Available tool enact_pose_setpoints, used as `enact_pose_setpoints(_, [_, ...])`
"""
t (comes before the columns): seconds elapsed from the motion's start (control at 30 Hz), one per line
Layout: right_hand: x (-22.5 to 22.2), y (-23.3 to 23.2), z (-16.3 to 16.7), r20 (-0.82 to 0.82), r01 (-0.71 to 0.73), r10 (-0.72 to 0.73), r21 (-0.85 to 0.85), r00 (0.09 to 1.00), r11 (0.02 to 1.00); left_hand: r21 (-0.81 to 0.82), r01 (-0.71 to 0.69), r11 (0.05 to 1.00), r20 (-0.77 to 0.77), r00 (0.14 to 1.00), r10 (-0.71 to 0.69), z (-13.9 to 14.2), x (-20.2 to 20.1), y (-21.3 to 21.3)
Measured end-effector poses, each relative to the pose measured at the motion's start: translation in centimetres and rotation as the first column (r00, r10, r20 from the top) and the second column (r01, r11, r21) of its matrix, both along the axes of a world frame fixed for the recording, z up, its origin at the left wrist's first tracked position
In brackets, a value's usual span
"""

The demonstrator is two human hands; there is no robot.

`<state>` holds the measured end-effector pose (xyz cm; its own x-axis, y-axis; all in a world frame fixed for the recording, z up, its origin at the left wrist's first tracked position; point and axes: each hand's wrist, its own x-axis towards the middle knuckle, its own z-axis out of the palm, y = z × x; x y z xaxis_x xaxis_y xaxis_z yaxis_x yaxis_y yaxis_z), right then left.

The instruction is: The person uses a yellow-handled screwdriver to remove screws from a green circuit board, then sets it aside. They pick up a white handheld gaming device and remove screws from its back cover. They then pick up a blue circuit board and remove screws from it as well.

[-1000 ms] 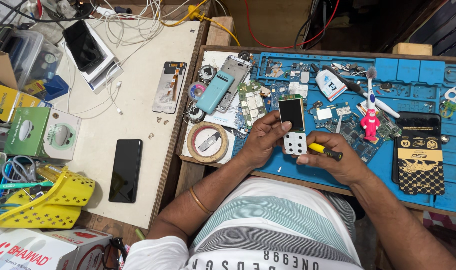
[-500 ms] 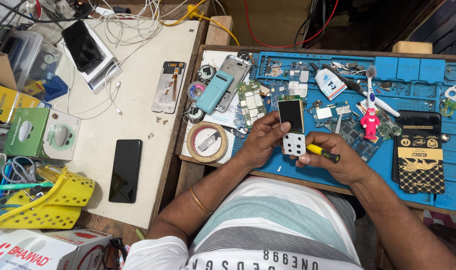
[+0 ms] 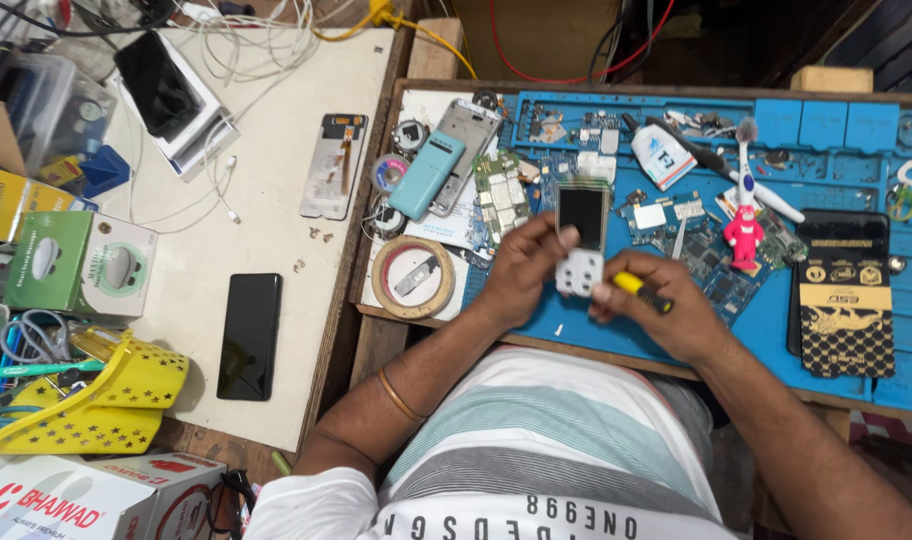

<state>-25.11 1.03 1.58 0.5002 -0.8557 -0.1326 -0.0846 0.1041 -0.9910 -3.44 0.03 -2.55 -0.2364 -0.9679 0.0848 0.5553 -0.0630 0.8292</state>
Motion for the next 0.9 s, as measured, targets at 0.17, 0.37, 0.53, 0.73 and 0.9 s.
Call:
enact_pose_setpoints(0.17, [-0.6,0.0,-0.2,0.191,0.274,-0.243,-0.158,0.951,0.949,0.133,-0.069,0.989,-0.120,0.989,0.086,1.4,0.0,-0.3])
enact_pose_setpoints(0.37, [-1.0,1.5,1.0,0.171,0.337,-0.291,-0.478,0.941,0.811,0.159,-0.068,0.985,-0.169,0.981,0.095,2.6,0.2,-0.3])
enact_pose_setpoints(0.53, [-0.3,1.8,1.8,0.138,0.282,-0.249,-0.574,0.959,0.768,0.120,-0.075,0.990,-0.139,0.986,0.092,3.0,0.1,-0.1])
enact_pose_setpoints(0.73, [0.0,1.7,2.2,0.082,0.281,-0.290,-0.589,0.953,0.758,0.026,-0.098,0.995,-0.020,0.995,0.098,2.7,-0.2,0.3])
enact_pose_setpoints(0.9, [-0.3,1.2,2.1,0.013,0.284,-0.324,-0.520,0.946,0.806,-0.044,-0.025,0.999,0.079,0.996,0.028,2.3,-0.1,0.7])
